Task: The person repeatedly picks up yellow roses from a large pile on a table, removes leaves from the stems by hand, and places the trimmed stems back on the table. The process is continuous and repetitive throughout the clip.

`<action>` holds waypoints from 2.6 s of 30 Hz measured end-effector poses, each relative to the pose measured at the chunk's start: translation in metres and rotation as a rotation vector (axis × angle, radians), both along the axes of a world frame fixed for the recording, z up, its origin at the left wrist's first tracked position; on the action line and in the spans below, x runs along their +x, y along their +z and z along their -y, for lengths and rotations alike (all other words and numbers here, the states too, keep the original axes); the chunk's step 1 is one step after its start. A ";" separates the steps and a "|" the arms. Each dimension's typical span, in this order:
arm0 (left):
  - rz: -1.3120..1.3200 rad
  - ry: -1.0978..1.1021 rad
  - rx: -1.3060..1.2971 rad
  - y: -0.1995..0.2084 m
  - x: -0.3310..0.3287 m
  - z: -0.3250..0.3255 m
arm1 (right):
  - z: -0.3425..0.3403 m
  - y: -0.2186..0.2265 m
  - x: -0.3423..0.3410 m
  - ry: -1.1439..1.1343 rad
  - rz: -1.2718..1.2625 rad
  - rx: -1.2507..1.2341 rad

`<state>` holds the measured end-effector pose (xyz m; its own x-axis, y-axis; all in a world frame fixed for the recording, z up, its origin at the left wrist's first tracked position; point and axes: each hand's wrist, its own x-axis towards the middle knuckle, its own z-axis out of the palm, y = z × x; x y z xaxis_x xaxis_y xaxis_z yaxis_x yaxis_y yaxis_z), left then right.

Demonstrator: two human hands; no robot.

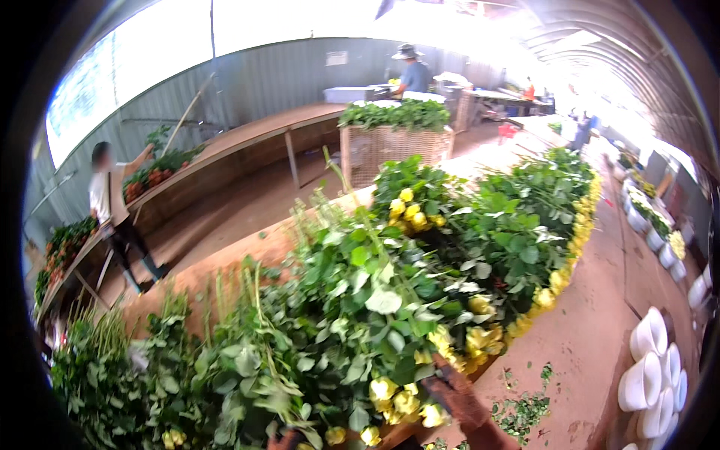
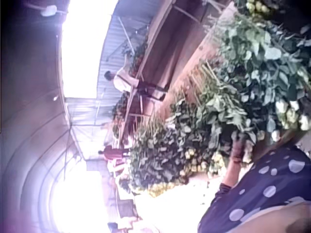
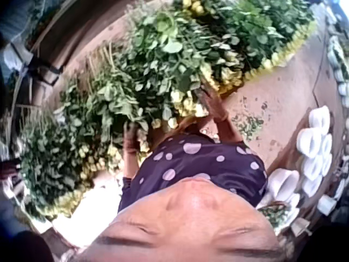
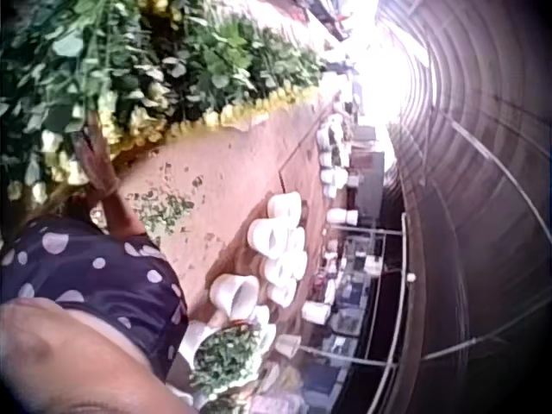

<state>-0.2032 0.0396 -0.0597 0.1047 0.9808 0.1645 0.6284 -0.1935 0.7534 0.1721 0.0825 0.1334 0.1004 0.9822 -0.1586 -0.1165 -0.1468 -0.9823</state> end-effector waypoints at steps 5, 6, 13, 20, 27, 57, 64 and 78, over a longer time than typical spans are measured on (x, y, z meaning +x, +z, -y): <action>-0.139 0.181 -0.280 0.063 0.128 -0.015 | 0.013 0.029 0.128 -0.449 0.727 0.503; -0.177 0.174 -0.178 0.046 0.131 -0.013 | 0.015 0.035 0.146 -0.478 0.737 0.443; -0.524 0.236 -0.707 0.071 0.175 -0.030 | 0.006 0.085 0.262 -0.697 1.015 0.240; -0.366 0.257 -0.548 0.033 0.156 -0.019 | -0.048 0.117 0.373 -0.647 1.291 0.376; 0.361 0.362 -0.666 0.011 0.115 -0.004 | -0.094 0.120 0.521 -0.806 2.147 0.372; -0.689 0.442 -0.221 0.076 0.078 0.048 | -0.067 -0.006 -0.075 0.239 -0.001 -0.009; -0.660 0.379 -0.397 0.041 0.047 0.065 | -0.007 -0.069 -0.106 0.194 -0.128 -0.196; 0.688 0.015 -0.404 0.085 0.096 0.041 | 0.008 -0.094 -0.102 1.025 1.023 0.614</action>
<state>-0.1073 -0.0018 0.0258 0.0949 0.9788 -0.1816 -0.0029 0.1827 0.9832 0.0697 0.0747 0.0398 -0.8121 0.5834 -0.0097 0.5037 0.6927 -0.5162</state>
